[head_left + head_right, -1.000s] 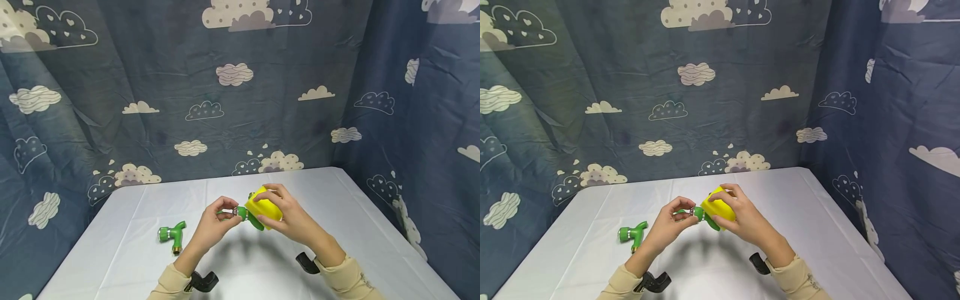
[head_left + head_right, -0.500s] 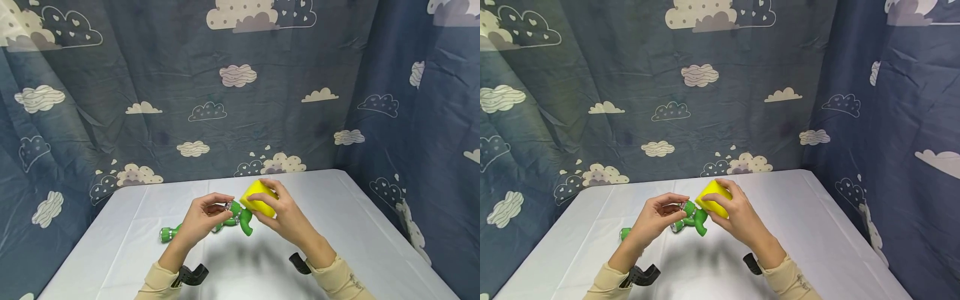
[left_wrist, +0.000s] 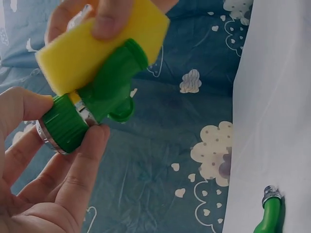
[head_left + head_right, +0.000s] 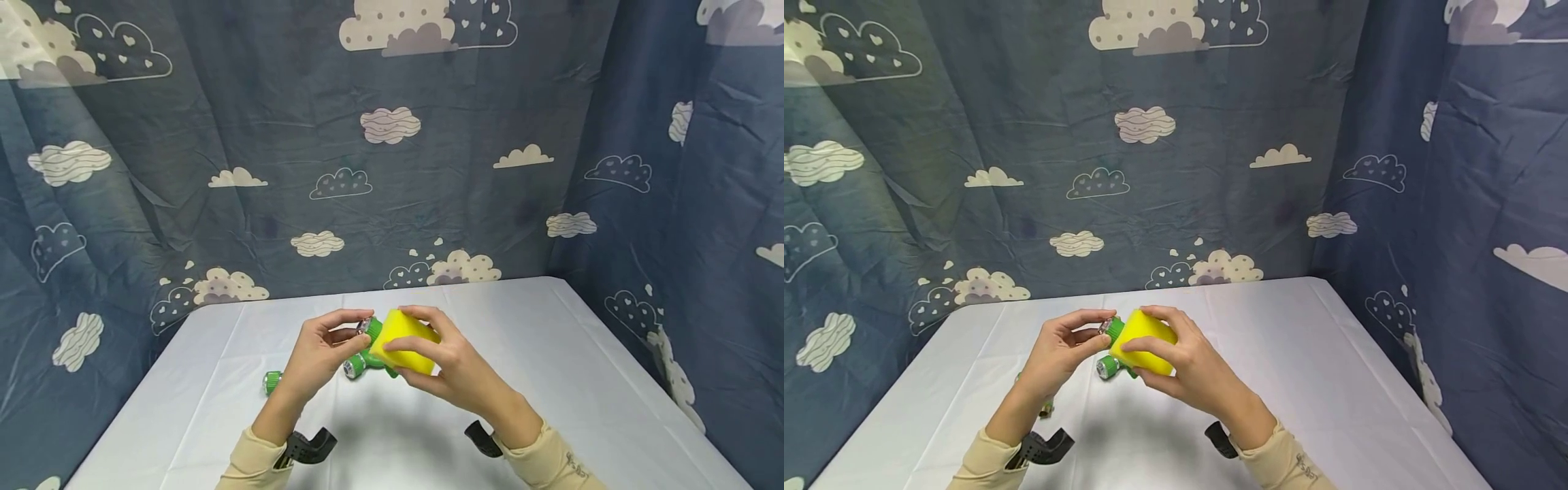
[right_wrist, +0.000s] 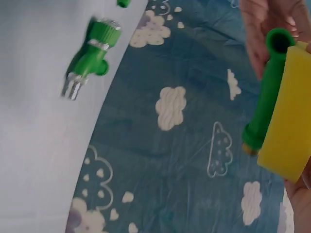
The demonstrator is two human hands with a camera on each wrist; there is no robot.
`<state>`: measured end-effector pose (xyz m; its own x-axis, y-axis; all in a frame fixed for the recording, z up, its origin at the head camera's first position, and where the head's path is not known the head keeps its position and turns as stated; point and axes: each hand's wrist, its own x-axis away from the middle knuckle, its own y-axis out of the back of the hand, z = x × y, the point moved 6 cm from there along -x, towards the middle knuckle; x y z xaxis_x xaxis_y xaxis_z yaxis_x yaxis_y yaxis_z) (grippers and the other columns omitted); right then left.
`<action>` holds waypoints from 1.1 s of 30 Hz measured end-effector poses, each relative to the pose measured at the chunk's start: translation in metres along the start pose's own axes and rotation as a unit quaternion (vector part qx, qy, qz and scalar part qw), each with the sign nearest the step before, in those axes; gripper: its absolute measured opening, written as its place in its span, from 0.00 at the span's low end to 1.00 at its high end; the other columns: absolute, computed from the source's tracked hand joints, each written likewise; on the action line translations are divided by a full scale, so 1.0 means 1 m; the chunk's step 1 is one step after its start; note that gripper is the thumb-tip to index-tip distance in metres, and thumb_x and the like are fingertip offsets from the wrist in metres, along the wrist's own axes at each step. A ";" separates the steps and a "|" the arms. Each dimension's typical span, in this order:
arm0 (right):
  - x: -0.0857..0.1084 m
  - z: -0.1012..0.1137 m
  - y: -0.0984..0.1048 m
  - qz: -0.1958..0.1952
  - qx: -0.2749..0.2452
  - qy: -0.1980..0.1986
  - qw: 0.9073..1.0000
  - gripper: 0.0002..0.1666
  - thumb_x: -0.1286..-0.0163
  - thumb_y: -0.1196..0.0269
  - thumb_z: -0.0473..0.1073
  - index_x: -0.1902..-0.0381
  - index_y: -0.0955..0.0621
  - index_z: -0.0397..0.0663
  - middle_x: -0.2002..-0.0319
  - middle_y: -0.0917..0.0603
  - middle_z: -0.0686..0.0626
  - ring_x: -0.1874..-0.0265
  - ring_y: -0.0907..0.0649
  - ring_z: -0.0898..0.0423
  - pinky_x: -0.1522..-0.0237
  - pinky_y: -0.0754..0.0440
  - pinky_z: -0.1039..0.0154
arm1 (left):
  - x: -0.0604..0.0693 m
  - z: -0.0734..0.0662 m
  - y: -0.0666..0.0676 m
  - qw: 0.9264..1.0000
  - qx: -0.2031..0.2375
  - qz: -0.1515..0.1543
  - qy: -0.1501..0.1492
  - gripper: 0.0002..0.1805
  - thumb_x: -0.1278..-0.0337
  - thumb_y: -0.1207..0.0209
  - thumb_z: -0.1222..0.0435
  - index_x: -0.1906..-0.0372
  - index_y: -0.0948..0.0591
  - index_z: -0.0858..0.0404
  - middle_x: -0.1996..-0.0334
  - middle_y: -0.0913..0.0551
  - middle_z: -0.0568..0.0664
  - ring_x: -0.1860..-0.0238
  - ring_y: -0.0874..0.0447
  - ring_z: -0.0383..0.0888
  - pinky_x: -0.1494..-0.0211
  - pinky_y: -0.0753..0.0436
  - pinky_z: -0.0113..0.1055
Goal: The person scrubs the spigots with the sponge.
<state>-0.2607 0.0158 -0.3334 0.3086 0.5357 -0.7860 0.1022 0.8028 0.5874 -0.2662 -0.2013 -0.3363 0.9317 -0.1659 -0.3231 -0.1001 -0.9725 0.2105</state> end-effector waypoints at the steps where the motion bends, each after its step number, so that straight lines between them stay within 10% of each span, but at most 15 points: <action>1: 0.000 -0.001 -0.001 -0.004 0.007 0.005 1.000 0.31 0.42 0.19 0.33 0.43 0.13 0.62 0.29 0.25 0.40 0.36 0.20 0.41 0.42 0.08 0.50 | 0.000 -0.001 0.000 1.000 0.000 0.002 -0.001 0.22 0.34 0.29 0.70 0.37 0.14 0.65 0.35 0.16 0.63 0.51 0.07 0.39 0.50 0.07 0.32; 13: 0.004 -0.029 0.018 -0.097 0.055 -0.079 0.991 0.29 0.43 0.19 0.31 0.45 0.12 0.55 0.31 0.25 0.36 0.32 0.23 0.40 0.40 0.11 0.52 | 0.001 -0.007 0.001 1.000 -0.001 0.019 -0.006 0.21 0.35 0.29 0.72 0.38 0.14 0.67 0.41 0.12 0.63 0.54 0.07 0.37 0.51 0.08 0.31; 23: -0.002 0.004 0.002 -0.052 -0.001 0.024 0.998 0.30 0.41 0.20 0.34 0.42 0.13 0.60 0.31 0.25 0.37 0.36 0.20 0.41 0.43 0.09 0.50 | 0.004 -0.009 -0.004 0.999 -0.027 0.038 -0.008 0.21 0.33 0.30 0.71 0.37 0.14 0.66 0.40 0.13 0.64 0.53 0.06 0.39 0.51 0.07 0.33; 33: 0.007 -0.024 0.012 -0.097 0.061 -0.073 0.991 0.30 0.45 0.18 0.31 0.44 0.12 0.56 0.32 0.25 0.36 0.33 0.23 0.40 0.42 0.09 0.44 | 0.008 -0.014 -0.008 0.997 -0.031 0.060 -0.033 0.20 0.37 0.28 0.73 0.40 0.13 0.67 0.44 0.12 0.67 0.56 0.07 0.37 0.51 0.06 0.34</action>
<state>-0.2802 0.0357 -0.3360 0.4053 0.3240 -0.8549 0.2830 0.8447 0.4543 -0.2530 -0.1923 -0.3283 0.8889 -0.2937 -0.3516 -0.1864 -0.9329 0.3080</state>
